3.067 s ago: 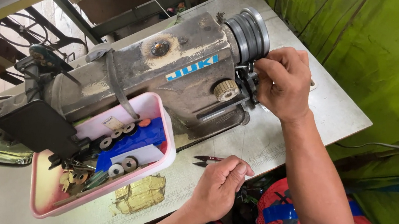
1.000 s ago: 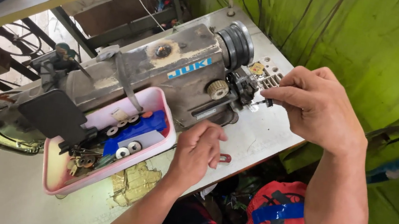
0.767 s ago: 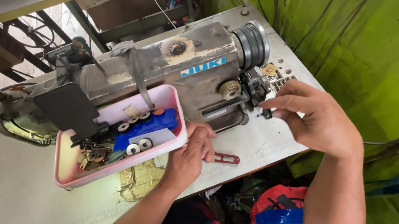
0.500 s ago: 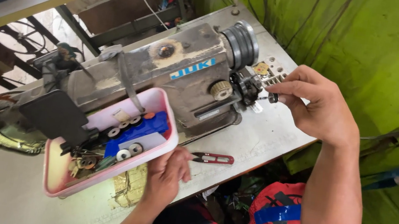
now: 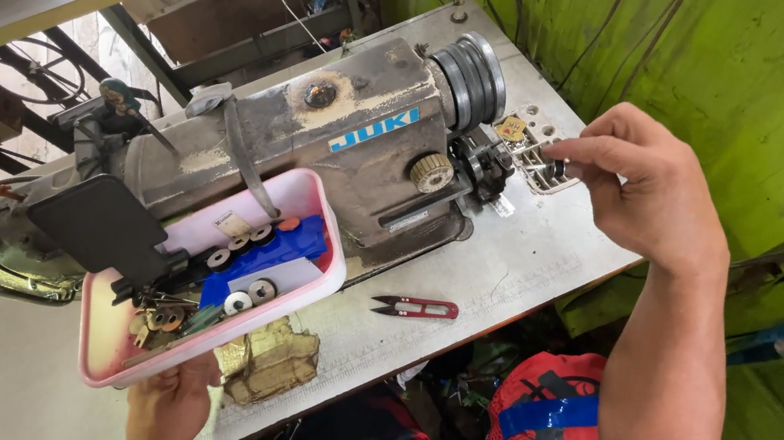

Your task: The person is repairing a JUKI sewing machine. They use a red-handled tool to remove a small metal part from the machine's side, then use pliers to manipulate the part before placing it into a pink plastic container filled with other sewing machine components.

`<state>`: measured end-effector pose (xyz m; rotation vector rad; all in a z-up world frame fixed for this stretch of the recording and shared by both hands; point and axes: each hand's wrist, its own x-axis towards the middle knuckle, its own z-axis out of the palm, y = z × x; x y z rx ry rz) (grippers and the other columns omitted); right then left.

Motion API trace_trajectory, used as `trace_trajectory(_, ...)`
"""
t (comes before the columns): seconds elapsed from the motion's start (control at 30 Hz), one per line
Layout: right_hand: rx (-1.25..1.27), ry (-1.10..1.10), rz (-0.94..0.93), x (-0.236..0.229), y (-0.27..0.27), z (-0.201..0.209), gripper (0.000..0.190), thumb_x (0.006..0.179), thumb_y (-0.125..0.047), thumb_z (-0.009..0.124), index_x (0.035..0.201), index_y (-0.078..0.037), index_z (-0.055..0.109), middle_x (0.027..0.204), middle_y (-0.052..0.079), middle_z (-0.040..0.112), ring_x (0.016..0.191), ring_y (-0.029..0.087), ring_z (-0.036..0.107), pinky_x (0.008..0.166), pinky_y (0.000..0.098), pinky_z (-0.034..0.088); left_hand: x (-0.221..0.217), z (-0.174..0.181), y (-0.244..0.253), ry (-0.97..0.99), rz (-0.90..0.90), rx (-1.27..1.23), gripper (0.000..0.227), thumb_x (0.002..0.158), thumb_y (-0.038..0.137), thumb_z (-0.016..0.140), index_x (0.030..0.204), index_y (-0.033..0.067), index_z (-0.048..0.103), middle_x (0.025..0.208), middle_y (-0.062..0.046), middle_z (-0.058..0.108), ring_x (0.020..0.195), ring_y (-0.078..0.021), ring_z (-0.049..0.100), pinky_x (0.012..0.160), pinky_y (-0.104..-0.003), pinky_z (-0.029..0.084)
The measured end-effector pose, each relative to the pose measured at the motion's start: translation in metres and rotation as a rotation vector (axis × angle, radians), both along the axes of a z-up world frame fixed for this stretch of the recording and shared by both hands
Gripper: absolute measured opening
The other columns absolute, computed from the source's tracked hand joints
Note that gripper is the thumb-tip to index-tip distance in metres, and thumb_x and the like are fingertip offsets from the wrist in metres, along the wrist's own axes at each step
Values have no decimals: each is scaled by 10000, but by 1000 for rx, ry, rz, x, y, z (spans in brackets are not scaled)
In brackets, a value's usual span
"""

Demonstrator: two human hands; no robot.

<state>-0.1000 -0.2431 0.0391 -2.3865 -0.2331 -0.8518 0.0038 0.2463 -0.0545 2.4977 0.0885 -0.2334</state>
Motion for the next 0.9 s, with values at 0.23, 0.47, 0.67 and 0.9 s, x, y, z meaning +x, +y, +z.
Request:
trace_trajectory(0.23, -176, -59, -55, 7, -2, -6, 413, 926, 196, 637, 1147, -120, 785, 978, 65, 612, 822, 219, 604, 628, 379, 490, -6, -5, 2, -392, -458, -329, 301, 1009, 194, 458, 828, 136, 691, 600, -20, 676, 630, -165, 711, 622, -334, 562)
trace_trajectory(0.47, -31, -7, 99, 11, 22, -3, 391, 896, 213, 559, 1158, -16, 737, 994, 104, 610, 869, 220, 613, 693, 322, 563, -14, 1, -18, -297, -632, -133, 192, 928, 155, 571, 1023, 191, 734, 926, -3, 858, 816, -167, 856, 718, -321, 704)
trace_trajectory(0.67, -24, -148, -17, 14, 28, 11, 267, 953, 209, 659, 1150, 49, 738, 1004, 134, 598, 885, 254, 566, 687, 353, 515, -19, -17, -3, -585, -827, -207, 133, 966, 86, 515, 1017, 109, 636, 859, -33, 776, 710, -176, 806, 579, -299, 630)
trace_trajectory(0.9, 140, -132, -365, 11, -32, 2, 231, 1078, 165, 669, 1225, 14, 763, 1134, 135, 595, 996, 235, 532, 730, 314, 513, -31, -7, 61, -444, -217, 23, 255, 963, 193, 522, 929, 193, 775, 536, -31, 644, 526, -153, 670, 600, -294, 533)
